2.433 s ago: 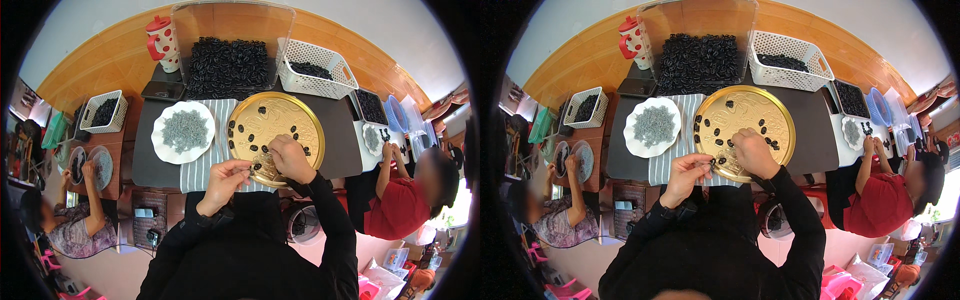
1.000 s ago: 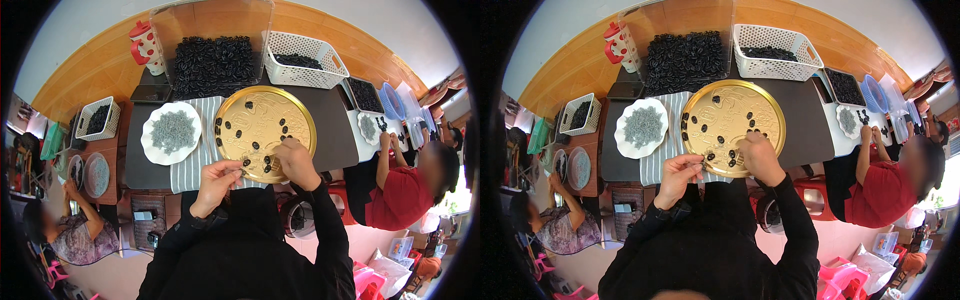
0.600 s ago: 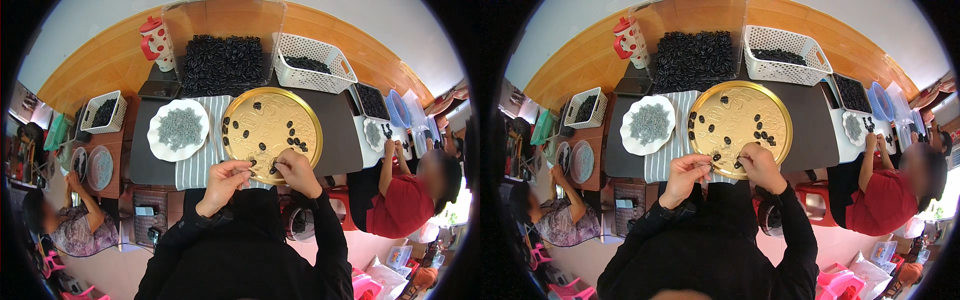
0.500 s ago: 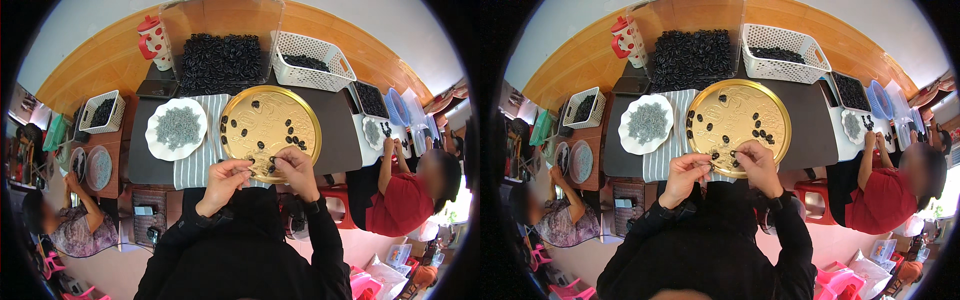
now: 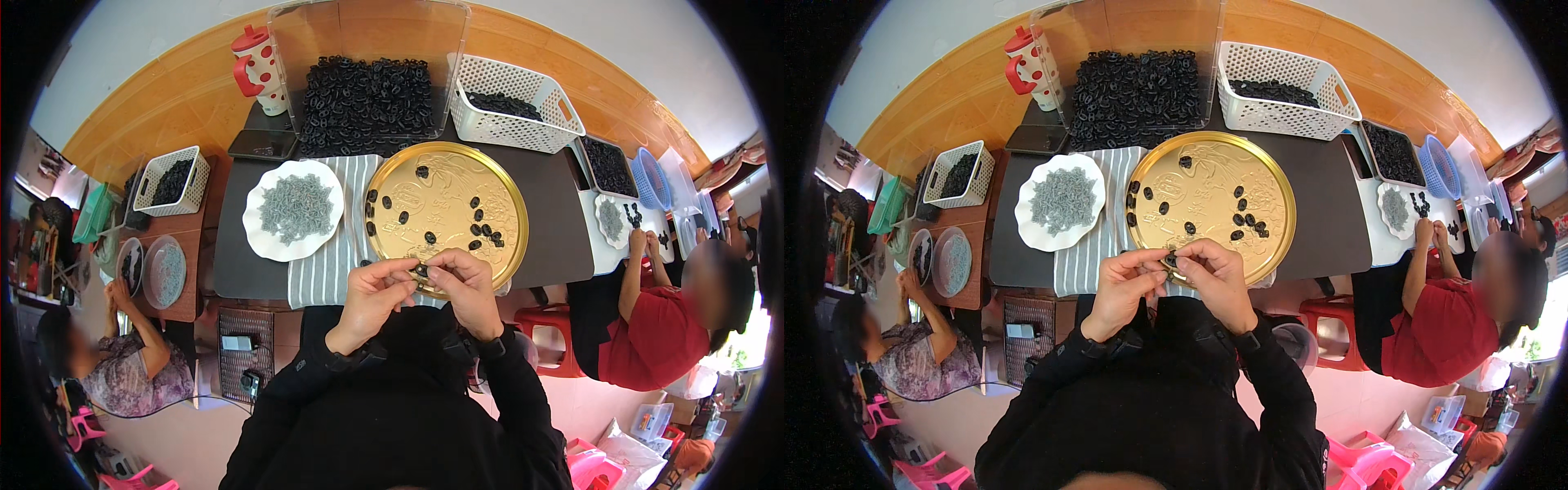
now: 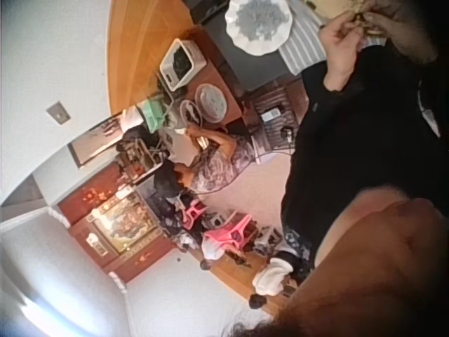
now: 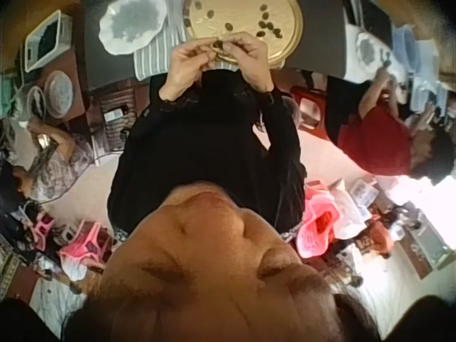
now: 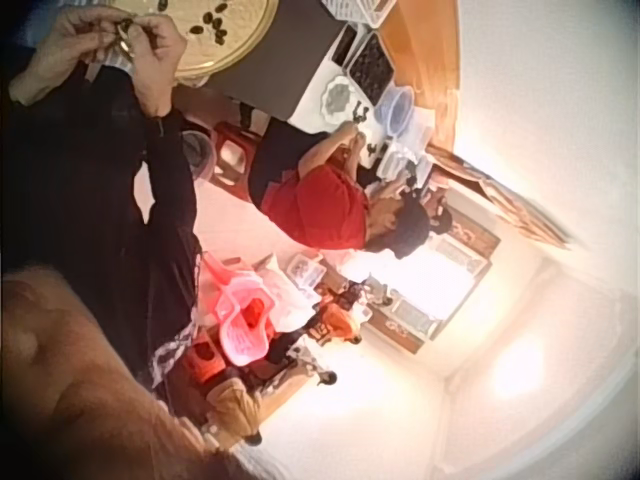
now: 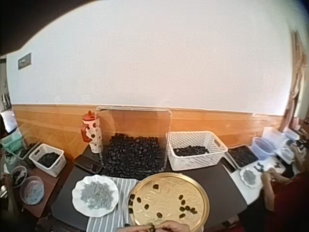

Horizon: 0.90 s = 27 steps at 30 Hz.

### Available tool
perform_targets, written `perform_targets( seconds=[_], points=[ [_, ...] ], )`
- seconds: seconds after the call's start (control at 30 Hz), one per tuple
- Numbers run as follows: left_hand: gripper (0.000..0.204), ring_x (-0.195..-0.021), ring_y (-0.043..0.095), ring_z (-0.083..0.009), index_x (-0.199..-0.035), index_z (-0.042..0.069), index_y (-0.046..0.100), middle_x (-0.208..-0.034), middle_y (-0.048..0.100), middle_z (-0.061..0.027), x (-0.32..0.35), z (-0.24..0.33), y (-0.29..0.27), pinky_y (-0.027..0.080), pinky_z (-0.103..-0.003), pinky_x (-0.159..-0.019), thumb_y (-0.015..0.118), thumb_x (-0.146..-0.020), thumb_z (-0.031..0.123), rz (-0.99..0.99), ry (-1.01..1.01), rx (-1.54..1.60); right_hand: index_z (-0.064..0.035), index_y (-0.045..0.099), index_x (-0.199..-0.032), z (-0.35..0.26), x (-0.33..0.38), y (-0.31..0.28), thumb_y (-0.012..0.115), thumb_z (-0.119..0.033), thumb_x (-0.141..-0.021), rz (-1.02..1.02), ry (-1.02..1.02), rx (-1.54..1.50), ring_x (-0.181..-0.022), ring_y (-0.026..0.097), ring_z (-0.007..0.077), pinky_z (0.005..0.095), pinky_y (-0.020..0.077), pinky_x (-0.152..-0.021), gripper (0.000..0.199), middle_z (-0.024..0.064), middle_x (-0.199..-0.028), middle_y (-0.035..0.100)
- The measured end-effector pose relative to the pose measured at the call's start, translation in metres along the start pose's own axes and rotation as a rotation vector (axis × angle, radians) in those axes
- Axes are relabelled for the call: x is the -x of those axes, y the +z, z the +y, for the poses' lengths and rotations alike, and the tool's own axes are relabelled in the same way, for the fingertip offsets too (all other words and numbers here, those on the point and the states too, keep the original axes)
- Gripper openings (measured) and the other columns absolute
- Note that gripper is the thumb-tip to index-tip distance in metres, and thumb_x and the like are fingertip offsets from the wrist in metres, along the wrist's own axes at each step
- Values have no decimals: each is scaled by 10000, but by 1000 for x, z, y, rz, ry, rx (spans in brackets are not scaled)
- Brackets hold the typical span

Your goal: The person assembles components by hand by picking up a black plastic piece and a small grey pin, joining them together, and placing the finished assembly onto a gold tray.

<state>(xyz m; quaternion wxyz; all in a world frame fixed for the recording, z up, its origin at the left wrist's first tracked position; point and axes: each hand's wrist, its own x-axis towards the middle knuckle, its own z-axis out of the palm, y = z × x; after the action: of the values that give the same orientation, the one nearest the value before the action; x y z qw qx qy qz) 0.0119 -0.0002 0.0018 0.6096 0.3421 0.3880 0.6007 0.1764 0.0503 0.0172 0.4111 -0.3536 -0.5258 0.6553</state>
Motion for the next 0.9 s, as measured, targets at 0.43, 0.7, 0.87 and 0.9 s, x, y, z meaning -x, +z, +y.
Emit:
perform_targets(
  seconds=[0.43, 0.7, 0.87, 0.9],
  points=[
    [286, -613, 614, -93, -1099, -23, 634, -807, 650, -64, -1, 3, -3, 439, -176, -476, 601, -820, -72, 2, -10, 2, 21, 629, -966, 3, -3, 2, 594, 0, -856, -23, 27, -82, -710, 556, 55, 193, 449, -665, 117, 6, -808, 616],
    [265, -643, 638, -114, -1089, -24, 636, -829, 656, -70, 1, 1, 0, 467, -184, -498, 594, -831, -69, 39, -17, 71, 17, 613, -927, -1, 0, 8, 583, 20, -874, -22, -91, 78, -739, 543, 38, 196, 458, -665, 61, -11, -807, 603],
    [260, -654, 640, -118, -1086, -25, 636, -845, 661, -80, 0, -2, -2, 476, -192, -510, 597, -833, -69, 35, -11, 78, 19, 608, -930, 0, 1, 9, 577, 41, -866, -29, -135, 101, -751, 548, 44, 202, 460, -683, 74, -3, -815, 596],
    [256, -659, 641, -120, -1084, -26, 636, -849, 662, -84, 0, -2, -2, 478, -194, -513, 600, -834, -66, 36, -13, 87, 18, 607, -928, 0, 1, 10, 578, 46, -863, -27, -150, 105, -756, 548, 46, 204, 459, -686, 77, -1, -819, 592]
  ],
)
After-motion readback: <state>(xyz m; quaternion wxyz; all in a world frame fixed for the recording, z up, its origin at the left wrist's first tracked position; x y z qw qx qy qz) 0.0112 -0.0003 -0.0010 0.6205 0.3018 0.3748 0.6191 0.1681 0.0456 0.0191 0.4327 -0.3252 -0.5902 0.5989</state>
